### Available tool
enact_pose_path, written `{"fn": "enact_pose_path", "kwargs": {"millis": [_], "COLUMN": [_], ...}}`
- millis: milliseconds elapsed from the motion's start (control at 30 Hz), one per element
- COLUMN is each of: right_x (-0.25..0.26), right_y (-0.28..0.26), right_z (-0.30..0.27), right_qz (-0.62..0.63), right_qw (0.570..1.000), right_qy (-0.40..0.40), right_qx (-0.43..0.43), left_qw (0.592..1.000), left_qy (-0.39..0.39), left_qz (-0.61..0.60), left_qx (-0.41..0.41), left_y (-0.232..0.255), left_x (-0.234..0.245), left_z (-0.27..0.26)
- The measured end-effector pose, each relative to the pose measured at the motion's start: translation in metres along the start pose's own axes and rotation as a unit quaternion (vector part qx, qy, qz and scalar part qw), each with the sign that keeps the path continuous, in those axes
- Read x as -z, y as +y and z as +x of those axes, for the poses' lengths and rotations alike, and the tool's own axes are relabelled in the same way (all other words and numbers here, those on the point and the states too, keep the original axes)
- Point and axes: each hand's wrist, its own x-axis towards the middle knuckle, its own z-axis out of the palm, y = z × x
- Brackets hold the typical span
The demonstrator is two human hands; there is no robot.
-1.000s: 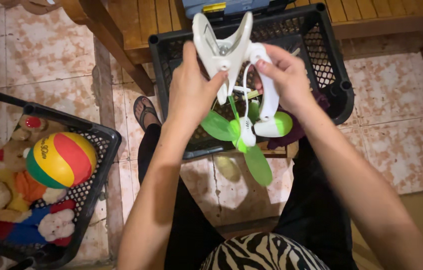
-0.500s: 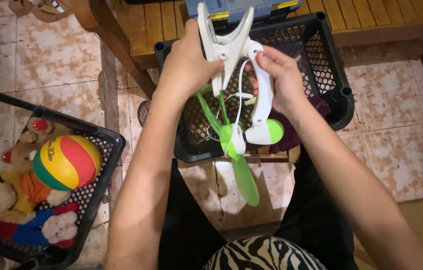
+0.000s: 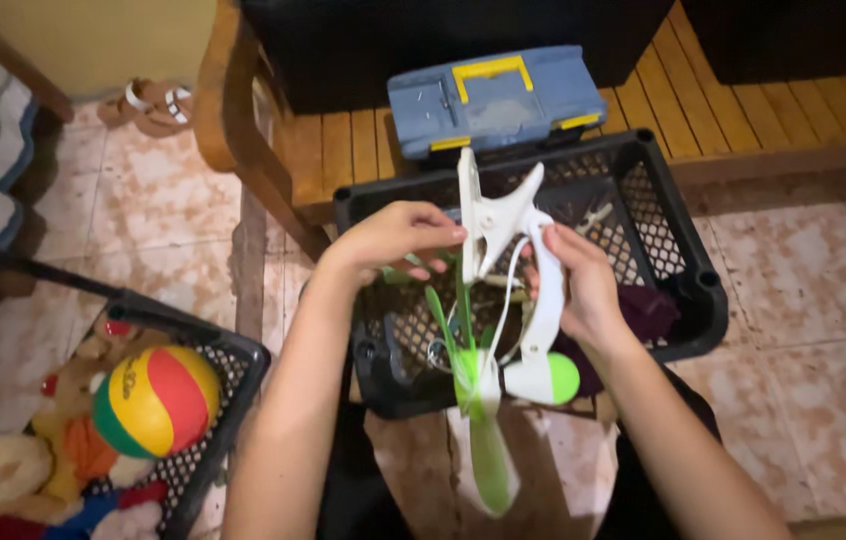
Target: The person disassembles a small electric fan by removing the blade assembly and base, then wipes the base with a cloth. They reassemble the fan by reattaching the blade assembly and securing it with a screwdriver.
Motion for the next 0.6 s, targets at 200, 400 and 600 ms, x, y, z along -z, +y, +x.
{"fn": "enact_pose_path", "kwargs": {"millis": [200,400,600], "right_x": [0.018,0.025,0.028], "right_y": [0.000,-0.004,-0.007], "right_z": [0.018,0.034,0.034], "right_qz": [0.041,0.068,0.093], "right_qw": [0.997,0.993,0.992], "right_qy": [0.061,0.084,0.076], "right_qx": [-0.034,-0.040,-0.043], "left_qw": [0.975,0.847,0.767], "left_qy": [0.216,0.349,0.359], "left_qz": [0.033,0.336,0.483], "left_qx": [-0.050,-0.221,-0.222], "left_y": [-0.010,-0.011,-0.010], "left_x": [0.058,0.091,0.077], "left_z": [0.110,0.222,0.275]}}
